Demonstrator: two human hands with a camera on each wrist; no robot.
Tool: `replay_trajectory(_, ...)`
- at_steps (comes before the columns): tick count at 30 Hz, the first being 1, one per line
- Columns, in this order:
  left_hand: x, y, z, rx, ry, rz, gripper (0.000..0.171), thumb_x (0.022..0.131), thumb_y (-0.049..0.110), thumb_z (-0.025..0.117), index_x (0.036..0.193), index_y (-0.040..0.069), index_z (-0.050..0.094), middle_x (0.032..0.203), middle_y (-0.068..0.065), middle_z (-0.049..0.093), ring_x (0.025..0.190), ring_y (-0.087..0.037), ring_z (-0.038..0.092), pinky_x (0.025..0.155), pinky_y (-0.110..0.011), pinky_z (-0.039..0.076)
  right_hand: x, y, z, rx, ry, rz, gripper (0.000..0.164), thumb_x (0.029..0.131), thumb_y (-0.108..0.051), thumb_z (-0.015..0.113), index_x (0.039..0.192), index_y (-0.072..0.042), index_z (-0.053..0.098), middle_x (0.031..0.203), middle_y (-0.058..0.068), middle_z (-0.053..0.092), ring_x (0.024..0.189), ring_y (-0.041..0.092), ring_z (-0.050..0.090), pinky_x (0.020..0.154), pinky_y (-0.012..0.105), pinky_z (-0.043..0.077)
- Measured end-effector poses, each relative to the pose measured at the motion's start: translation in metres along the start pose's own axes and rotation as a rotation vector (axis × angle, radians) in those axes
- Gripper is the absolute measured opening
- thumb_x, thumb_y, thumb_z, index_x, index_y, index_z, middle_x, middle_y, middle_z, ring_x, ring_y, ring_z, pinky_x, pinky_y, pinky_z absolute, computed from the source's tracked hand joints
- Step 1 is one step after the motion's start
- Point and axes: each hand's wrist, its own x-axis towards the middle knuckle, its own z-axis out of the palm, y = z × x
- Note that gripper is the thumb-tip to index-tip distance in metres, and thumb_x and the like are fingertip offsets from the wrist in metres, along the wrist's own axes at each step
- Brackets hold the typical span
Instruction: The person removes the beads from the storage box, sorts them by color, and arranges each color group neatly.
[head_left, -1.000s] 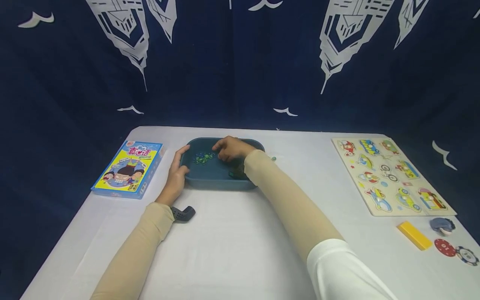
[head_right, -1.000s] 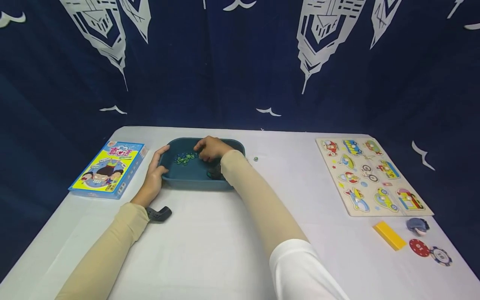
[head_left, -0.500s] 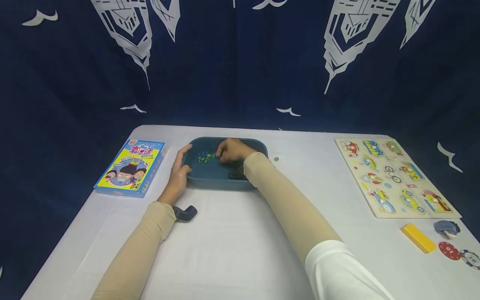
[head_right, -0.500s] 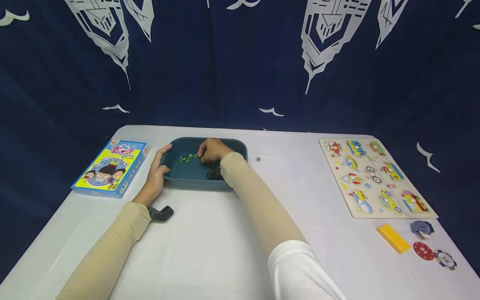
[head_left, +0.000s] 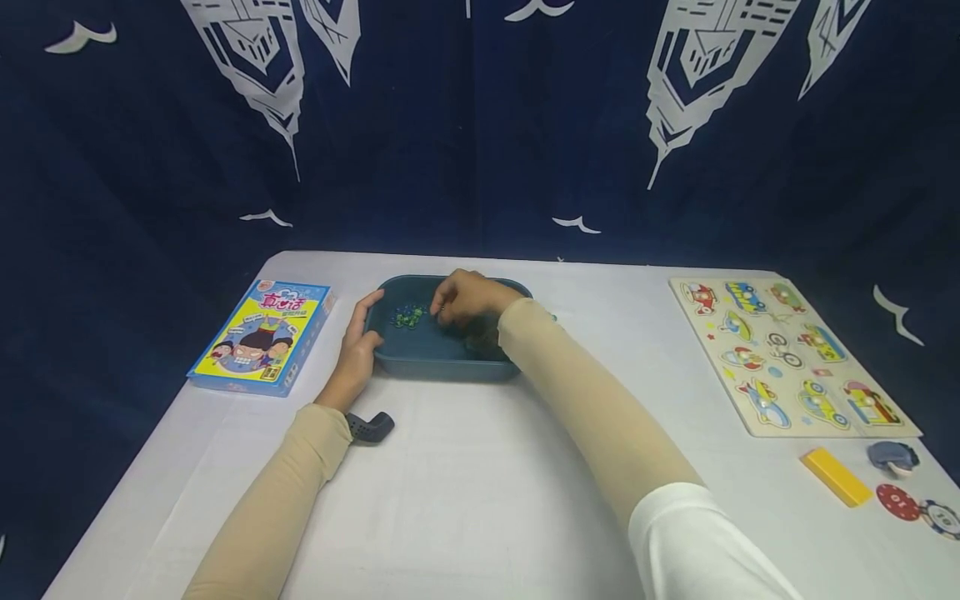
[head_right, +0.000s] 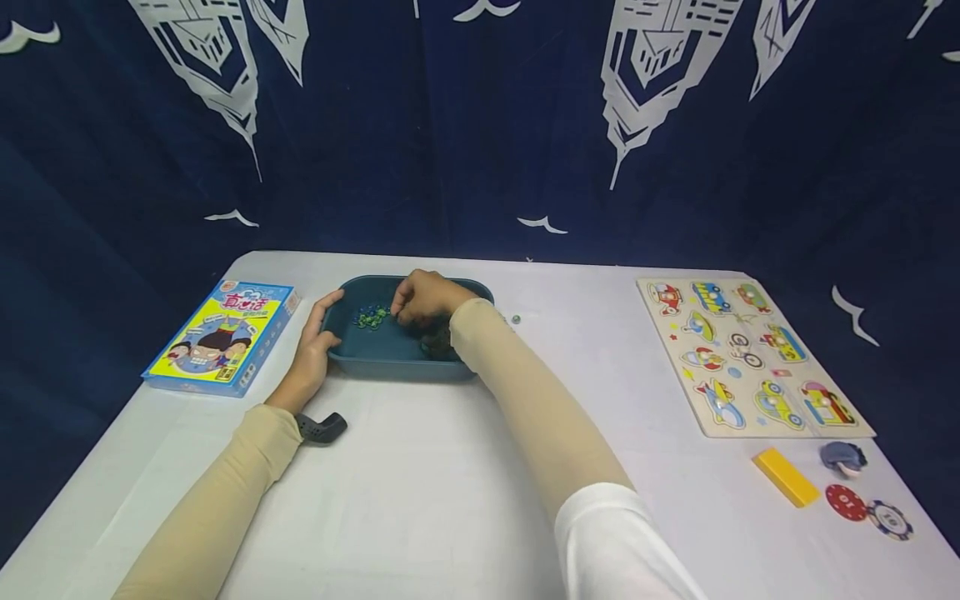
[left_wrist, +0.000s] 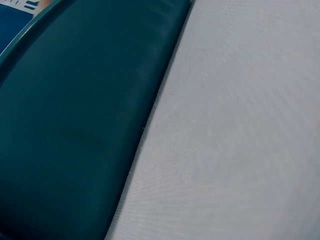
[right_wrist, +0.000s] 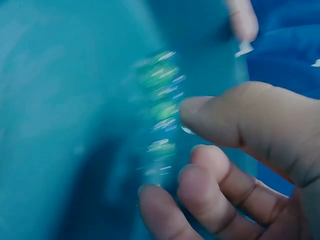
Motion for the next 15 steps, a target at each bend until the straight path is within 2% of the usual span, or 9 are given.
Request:
replay_trajectory(4,0.001,-0.001,0.002,-0.009,0.004,0.01,0.079,0.078,0.001,0.036,0.155,0.016,0.028,0.165,-0.002,0.019,0.153,-0.022,0.007,0.123,-0.047,0.0,-0.022,-0.001,-0.016,0.172,-0.01,-0.128,0.024,0.09,-0.002,0.064,0.111,0.007,0.07,0.102,0.019,0.072,0.091,0.038,0.067,0.075,0.038,0.058)
replay_trajectory(7,0.0,-0.001,0.002,-0.016,0.007,0.014,0.079,0.078,-0.001,0.036,0.155,0.015,0.028,0.165,-0.004,0.02,0.153,-0.022,0.008,0.123,-0.047,0.001,-0.042,0.006,-0.027,0.285,0.023,-0.201,0.021,0.091,-0.004,0.067,0.11,0.003,0.071,0.103,0.022,0.07,0.087,0.036,0.064,0.076,0.043,0.056)
replay_trajectory(10,-0.002,0.004,0.001,-0.021,0.003,0.008,0.079,0.079,-0.004,0.036,0.155,0.012,0.028,0.165,-0.007,0.019,0.153,-0.024,0.008,0.123,-0.046,0.001,-0.066,0.015,-0.037,0.357,0.087,-0.21,0.02,0.09,-0.007,0.07,0.109,-0.003,0.073,0.095,0.017,0.07,0.075,0.027,0.06,0.074,0.041,0.055)
replay_trajectory(15,-0.012,0.034,-0.002,-0.034,-0.016,-0.013,0.077,0.078,-0.007,0.035,0.154,0.001,0.025,0.164,-0.016,0.017,0.153,-0.031,0.006,0.122,-0.049,0.001,-0.104,0.042,-0.045,0.412,0.226,-0.172,0.026,0.09,-0.009,0.071,0.114,0.002,0.07,0.098,0.014,0.071,0.074,0.019,0.061,0.074,0.036,0.056)
